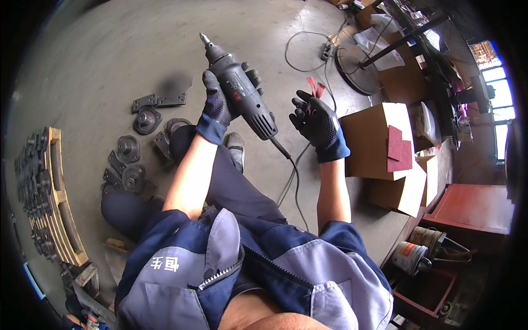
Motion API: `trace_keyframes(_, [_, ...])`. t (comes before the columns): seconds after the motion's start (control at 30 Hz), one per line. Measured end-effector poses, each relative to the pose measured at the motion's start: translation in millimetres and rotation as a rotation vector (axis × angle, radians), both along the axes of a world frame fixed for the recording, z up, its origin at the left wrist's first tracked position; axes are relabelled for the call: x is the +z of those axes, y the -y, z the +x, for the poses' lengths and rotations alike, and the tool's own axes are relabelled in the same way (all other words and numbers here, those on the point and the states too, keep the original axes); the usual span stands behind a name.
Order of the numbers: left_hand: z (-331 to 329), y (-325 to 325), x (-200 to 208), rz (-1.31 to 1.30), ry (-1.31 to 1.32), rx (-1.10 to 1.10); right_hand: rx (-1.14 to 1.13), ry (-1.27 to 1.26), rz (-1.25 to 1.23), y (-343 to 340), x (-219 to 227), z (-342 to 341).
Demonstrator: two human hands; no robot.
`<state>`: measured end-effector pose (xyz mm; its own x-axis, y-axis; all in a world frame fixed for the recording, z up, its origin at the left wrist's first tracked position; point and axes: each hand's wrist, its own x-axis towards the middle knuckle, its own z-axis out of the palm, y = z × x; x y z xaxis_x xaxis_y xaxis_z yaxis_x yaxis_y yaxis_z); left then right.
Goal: The person sits on the floor and uses a handheld rotary tool with a wire brush attachment to grind and clean the surfaces of several metal parts. They systematically move from one part to the next, applying the tool to the central raised areas and edges.
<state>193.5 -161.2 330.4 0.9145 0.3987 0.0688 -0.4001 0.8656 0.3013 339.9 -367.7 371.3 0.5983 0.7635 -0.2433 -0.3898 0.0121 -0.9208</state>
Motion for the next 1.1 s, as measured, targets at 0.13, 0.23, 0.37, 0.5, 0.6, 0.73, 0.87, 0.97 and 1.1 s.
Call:
trace_keyframes(0.13, [-9, -10, 2, -0.006, -0.043, 0.045, 0.087, 0.174, 0.067, -27, 25, -29])
trace_keyframes(0.23, [-9, -6, 2, 0.096, -0.007, 0.091, 0.065, 0.034, 0.181, -45, 45, -52])
trace_keyframes(0.37, [-8, 3, 6, 0.298, 0.079, 0.035, 0.104, -0.026, 0.272, -35, 27, -35])
trace_keyframes(0.5, [-12, 2, 15, 0.424, 0.081, -0.059, 0.068, -0.066, 0.265, -36, 40, -40])
trace_keyframes(0.6, [-3, 7, 14, 0.48, 0.024, -0.119, 0.003, -0.393, 0.359, -31, 55, -42])
trace_keyframes(0.73, [12, 5, -3, 0.608, -0.084, -0.086, 0.004, -0.303, 0.389, -31, 58, -33])
trace_keyframes(0.87, [54, 4, -26, 1.197, -0.154, 0.063, 0.002, 0.037, 0.247, -26, 47, -15])
trace_keyframes(0.97, [63, 35, -15, 1.038, -0.14, 0.038, -0.102, 0.246, 0.175, -15, 44, -9])
trace_keyframes(1.1, [47, 39, 13, 0.942, -0.227, 0.01, -0.167, 0.248, 0.173, -30, 33, -13])
